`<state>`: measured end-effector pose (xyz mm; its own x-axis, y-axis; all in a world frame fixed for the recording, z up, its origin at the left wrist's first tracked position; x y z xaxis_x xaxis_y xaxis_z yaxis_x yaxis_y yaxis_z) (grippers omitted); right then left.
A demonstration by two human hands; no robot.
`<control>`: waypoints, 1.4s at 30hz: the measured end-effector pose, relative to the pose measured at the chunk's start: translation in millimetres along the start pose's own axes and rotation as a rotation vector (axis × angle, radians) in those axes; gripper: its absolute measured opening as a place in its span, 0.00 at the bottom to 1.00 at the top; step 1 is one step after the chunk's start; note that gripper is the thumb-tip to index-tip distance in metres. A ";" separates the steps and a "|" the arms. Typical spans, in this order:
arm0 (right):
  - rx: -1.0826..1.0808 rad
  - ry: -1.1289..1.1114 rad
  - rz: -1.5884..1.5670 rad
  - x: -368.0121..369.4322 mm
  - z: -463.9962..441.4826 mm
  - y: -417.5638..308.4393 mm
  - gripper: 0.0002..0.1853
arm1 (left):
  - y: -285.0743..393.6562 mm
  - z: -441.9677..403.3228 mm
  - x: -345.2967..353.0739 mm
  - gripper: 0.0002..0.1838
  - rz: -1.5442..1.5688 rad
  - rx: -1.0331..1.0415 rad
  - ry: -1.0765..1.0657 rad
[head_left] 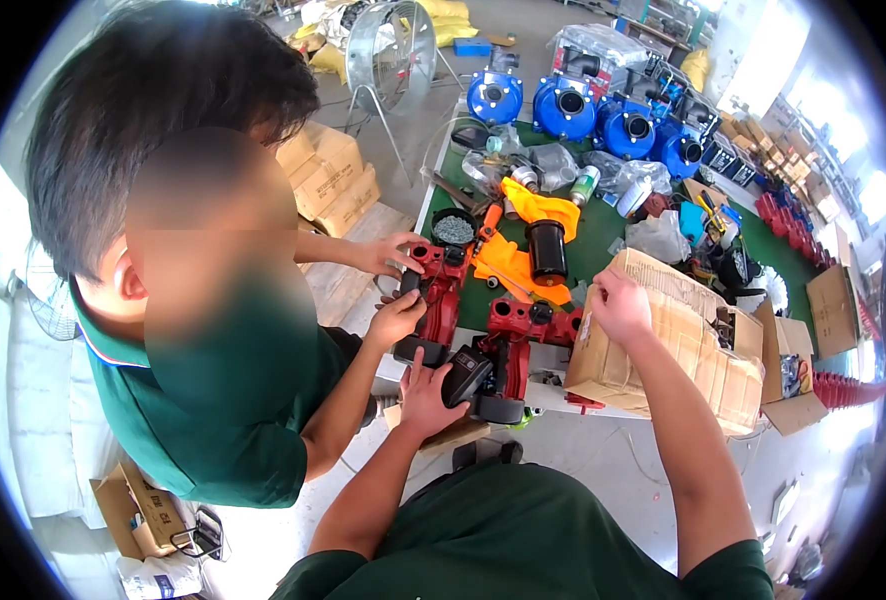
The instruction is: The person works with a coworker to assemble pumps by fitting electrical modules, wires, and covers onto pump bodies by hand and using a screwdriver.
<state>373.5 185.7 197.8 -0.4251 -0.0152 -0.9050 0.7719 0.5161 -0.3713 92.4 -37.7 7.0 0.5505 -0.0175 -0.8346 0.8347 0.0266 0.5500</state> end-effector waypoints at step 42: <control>-0.018 0.008 0.022 -1.7 0.4 -1.5 0.05 | -0.1 0.2 1.4 0.46 0.001 -0.023 -0.042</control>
<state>373.3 184.7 199.9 -0.4120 0.0031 -0.9112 0.7725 0.5315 -0.3474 93.1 -37.9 5.8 0.5517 -0.0590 -0.8319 0.8340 0.0501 0.5495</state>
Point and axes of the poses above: each hand's wrist, its own z-axis away from the middle knuckle, its own x-axis out of the palm, y = z × x, the point moved 9 cm from there along -z, towards the middle knuckle, and after that the axes turned 7 degrees about -y, right-handed, at the moved point
